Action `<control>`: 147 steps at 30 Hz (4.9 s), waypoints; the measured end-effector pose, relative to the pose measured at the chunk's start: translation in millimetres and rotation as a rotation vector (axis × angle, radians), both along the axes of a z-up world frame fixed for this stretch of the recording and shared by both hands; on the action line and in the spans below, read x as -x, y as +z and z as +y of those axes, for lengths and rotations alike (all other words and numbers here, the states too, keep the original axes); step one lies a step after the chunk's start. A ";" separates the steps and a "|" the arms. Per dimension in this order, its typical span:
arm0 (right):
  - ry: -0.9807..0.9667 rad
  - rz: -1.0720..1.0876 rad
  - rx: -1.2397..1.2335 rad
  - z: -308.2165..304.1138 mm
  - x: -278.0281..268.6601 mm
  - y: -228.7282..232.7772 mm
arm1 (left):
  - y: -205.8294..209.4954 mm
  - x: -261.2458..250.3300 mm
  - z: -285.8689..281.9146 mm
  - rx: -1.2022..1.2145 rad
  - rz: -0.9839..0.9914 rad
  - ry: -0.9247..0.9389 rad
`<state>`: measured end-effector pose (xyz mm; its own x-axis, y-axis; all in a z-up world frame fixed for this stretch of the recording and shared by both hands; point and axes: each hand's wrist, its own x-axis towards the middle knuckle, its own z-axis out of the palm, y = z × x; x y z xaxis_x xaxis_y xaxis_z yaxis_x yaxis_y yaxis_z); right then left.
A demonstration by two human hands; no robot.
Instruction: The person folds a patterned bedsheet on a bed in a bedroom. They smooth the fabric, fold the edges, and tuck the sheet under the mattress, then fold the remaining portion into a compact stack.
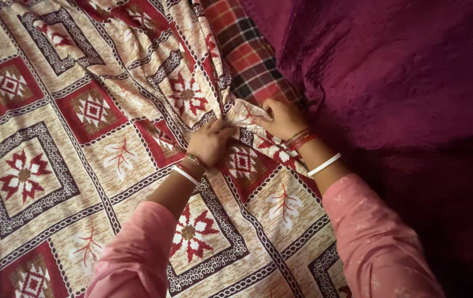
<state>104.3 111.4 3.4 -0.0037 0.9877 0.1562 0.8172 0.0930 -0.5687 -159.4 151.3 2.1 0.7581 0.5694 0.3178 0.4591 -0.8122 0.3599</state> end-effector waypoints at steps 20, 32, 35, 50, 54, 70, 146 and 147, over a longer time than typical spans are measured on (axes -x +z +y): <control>-0.397 0.160 -0.377 -56.6 -64.1 85.7 | 39.9 -194.4 -31.6 0.129 0.575 -0.170; -0.219 0.095 -0.171 -122.9 -4.7 51.4 | -86.8 -260.8 73.8 0.159 0.803 -0.216; -0.190 0.079 -0.052 -119.9 -36.0 1.9 | -94.0 -250.7 91.1 -0.006 0.767 -0.405; -0.387 0.549 -0.101 -101.4 -68.1 -58.5 | -42.1 -188.8 169.5 -0.014 0.427 0.141; -0.364 0.659 -0.155 -109.8 -61.8 -46.5 | -40.3 -236.1 160.9 0.083 0.097 0.373; -0.587 0.192 0.347 -90.2 -87.9 -108.1 | -18.4 -224.5 77.7 -0.023 0.770 0.111; -0.754 0.074 0.437 -306.7 -80.0 31.2 | 22.3 -241.6 -102.5 0.286 0.325 -0.716; -0.797 0.055 0.540 -308.3 -80.3 27.9 | 23.6 -242.7 -104.9 0.316 0.446 -0.682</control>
<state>184.5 -196.9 31.2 0.6931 0.6354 -0.3404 0.4978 -0.7635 -0.4114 83.3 46.3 25.6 0.9816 -0.0422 -0.1862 0.0613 -0.8538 0.5170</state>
